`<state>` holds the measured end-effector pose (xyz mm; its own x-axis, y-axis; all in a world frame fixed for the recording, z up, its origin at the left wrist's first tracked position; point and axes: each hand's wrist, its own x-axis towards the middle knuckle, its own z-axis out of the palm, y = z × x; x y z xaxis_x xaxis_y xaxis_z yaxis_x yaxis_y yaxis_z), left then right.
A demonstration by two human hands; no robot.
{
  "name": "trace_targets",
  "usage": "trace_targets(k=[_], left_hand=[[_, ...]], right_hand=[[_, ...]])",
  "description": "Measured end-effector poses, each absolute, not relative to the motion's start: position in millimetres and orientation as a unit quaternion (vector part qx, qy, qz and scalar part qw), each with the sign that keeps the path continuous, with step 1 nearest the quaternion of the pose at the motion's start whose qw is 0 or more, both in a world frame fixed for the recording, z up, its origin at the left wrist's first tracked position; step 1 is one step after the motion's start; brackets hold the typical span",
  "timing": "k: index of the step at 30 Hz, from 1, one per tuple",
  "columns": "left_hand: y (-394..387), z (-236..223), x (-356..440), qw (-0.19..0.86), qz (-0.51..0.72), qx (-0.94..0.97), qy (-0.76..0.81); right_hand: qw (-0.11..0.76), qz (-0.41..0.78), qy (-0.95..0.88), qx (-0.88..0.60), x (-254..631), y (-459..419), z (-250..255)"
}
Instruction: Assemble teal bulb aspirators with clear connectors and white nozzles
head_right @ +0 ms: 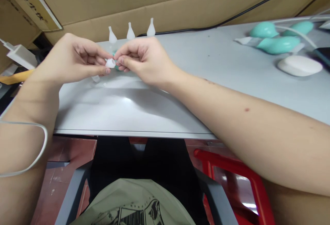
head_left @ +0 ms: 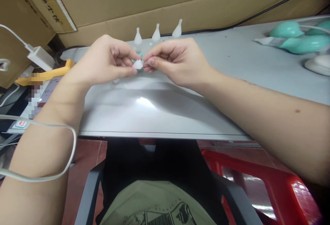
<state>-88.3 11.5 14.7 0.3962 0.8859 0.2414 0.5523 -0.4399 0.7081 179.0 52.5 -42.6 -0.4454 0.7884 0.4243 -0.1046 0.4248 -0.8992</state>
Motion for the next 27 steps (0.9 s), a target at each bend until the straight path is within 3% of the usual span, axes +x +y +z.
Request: trace_targets(k=[12,27], left_hand=[[17.7,1.9,-81.4,0.251,0.338,0.794,0.439],[21.2,0.1,-73.4,0.245,0.349,0.792,0.437]], right_hand=[[0.461,0.527,-0.664,-0.262,176.6,51.3,-41.0],[0.476,0.381,-0.747,-0.267,179.6,48.1,-40.9]])
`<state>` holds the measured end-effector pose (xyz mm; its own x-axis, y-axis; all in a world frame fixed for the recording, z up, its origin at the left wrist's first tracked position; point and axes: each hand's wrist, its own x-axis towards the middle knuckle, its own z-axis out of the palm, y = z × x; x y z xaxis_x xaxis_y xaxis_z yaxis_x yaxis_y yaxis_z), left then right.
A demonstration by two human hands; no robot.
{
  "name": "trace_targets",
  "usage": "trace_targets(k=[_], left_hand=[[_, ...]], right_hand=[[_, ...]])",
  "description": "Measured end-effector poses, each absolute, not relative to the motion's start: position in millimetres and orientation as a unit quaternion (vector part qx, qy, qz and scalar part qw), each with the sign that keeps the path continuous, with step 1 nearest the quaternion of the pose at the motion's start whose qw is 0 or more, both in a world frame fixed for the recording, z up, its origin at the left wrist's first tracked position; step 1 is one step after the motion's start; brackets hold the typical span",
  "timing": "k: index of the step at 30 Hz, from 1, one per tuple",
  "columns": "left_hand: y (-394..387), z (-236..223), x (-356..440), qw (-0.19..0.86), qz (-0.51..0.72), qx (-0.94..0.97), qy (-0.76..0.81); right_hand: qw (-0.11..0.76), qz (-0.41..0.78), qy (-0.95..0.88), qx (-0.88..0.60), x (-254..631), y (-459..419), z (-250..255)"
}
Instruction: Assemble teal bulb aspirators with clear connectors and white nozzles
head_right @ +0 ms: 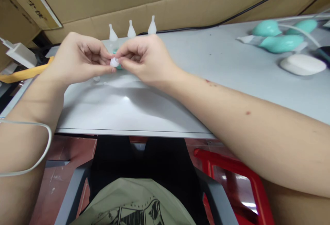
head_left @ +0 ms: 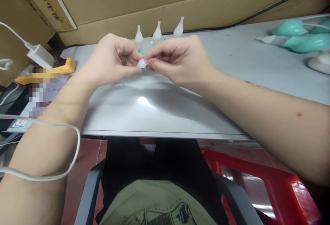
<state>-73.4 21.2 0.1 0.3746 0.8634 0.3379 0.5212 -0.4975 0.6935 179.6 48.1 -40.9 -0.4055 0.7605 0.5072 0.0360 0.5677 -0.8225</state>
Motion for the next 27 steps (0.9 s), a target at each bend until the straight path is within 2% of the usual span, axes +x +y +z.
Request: trace_targets(k=[18,27], left_hand=[[15.7,1.7,-71.8,0.231,0.356,0.783,0.454],[16.1,-1.8,-72.3,0.256,0.365,0.777,0.444]], right_hand=[[0.495,0.361,-0.767,-0.191,183.6,55.3,-44.9],[0.470,0.330,-0.788,-0.222,187.8,57.6,-46.8]])
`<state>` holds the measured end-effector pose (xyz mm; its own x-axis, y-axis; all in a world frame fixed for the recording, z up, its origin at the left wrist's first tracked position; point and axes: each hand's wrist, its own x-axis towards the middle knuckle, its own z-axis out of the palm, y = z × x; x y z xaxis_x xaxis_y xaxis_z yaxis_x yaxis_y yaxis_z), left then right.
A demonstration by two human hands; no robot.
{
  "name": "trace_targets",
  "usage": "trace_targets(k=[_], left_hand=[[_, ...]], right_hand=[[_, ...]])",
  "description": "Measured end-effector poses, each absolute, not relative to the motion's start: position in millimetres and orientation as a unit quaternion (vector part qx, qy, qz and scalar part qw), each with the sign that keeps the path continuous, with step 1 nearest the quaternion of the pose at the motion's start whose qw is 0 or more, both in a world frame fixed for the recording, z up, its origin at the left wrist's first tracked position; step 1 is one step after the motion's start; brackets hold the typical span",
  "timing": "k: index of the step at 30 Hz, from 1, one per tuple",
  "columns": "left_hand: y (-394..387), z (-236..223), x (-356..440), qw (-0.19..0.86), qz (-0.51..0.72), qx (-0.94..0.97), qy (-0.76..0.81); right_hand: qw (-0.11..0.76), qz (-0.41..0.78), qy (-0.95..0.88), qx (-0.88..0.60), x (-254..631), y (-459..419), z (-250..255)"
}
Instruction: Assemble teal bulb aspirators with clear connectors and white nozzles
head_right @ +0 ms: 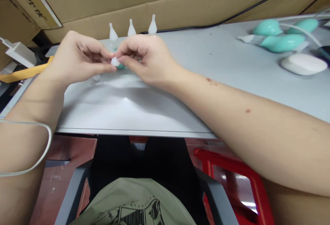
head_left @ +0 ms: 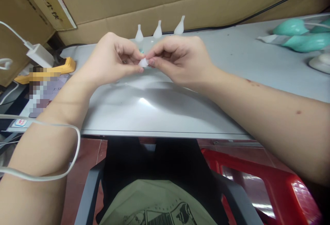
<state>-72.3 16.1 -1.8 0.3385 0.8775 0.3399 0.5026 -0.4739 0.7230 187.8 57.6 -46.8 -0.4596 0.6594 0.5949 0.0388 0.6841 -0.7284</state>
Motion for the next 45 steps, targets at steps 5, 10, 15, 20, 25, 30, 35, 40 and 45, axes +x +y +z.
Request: trace_targets(k=[5,10,15,20,25,30,35,40,45], left_hand=[[16.6,-2.0,-70.5,0.257,0.366,0.776,0.444],[15.0,-0.1,-68.6,0.259,0.367,0.775,0.446],[13.8,0.5,-67.6,0.253,0.372,0.772,0.449],[15.6,-0.7,-67.2,0.256,0.368,0.773,0.449],[15.5,0.2,-66.6,0.257,0.368,0.773,0.448],[15.9,1.1,-65.5,0.262,0.375,0.775,0.436],[17.7,0.5,-66.7,0.257,0.363,0.778,0.442],[17.2,-1.7,-69.9,0.251,0.360,0.776,0.452],[18.8,-6.0,-76.7,0.248,0.358,0.795,0.423]], right_hand=[[0.459,0.308,-0.798,-0.240,189.9,54.5,-45.4],[0.456,0.304,-0.793,-0.264,192.0,46.6,-42.3],[0.445,0.292,-0.801,-0.274,190.8,48.1,-41.9],[0.453,0.246,-0.816,-0.262,188.8,53.5,-46.2],[0.456,0.223,-0.825,-0.248,187.7,56.6,-49.0],[0.434,0.213,-0.834,-0.266,189.5,56.2,-46.4],[0.473,0.255,-0.805,-0.250,186.9,53.9,-47.2],[0.466,0.365,-0.772,-0.232,183.1,53.2,-46.7],[0.455,0.471,-0.732,-0.188,179.9,59.7,-46.2]])
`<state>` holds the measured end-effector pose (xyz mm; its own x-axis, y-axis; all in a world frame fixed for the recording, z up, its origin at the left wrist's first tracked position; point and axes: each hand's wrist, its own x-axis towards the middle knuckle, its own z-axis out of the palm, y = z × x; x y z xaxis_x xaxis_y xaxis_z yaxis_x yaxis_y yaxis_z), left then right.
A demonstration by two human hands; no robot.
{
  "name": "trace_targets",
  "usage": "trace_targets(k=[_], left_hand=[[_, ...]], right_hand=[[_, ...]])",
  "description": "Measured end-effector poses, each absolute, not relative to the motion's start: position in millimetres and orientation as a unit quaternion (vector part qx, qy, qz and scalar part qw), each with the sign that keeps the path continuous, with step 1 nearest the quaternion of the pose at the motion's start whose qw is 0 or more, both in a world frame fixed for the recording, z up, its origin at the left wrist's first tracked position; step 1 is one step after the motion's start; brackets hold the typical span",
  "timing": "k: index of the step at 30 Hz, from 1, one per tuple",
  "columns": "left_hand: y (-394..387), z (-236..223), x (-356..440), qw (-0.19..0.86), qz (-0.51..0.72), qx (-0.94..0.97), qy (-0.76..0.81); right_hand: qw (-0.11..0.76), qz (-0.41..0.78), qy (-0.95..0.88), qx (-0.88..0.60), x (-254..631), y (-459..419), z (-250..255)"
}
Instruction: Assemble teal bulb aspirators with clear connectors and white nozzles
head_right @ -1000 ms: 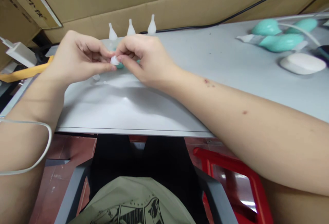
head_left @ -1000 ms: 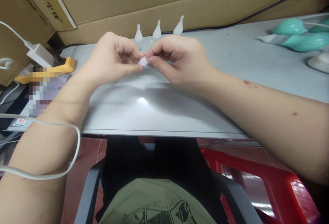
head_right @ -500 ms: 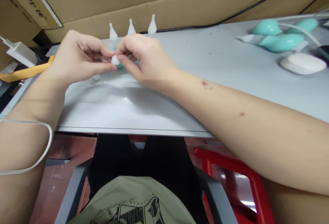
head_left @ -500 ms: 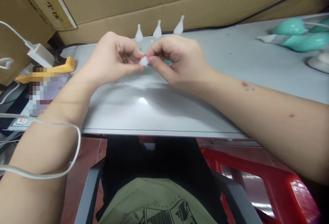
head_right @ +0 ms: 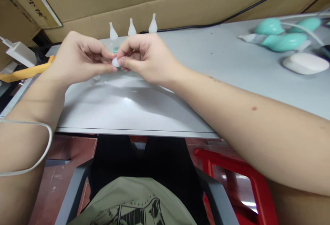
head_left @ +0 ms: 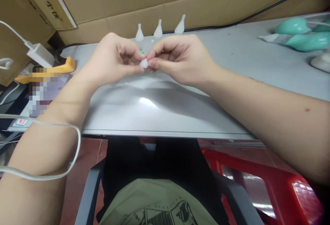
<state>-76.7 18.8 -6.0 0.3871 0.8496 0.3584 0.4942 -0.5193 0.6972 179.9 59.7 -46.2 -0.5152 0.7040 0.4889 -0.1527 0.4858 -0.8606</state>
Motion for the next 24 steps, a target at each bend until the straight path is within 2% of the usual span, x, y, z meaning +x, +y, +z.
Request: trace_targets(k=[8,16,24], left_hand=[[19.2,-7.7,-78.1,0.221,0.357,0.810,0.410],[18.0,-5.9,-75.6,0.194,0.348,0.838,0.373],[17.5,-1.3,-77.3,0.123,0.314,0.866,0.370]], right_hand=[[0.433,0.590,-0.657,-0.179,182.4,57.5,-45.3],[0.412,0.623,-0.644,-0.170,184.0,62.2,-49.1],[0.399,0.646,-0.628,-0.169,184.4,63.8,-50.7]])
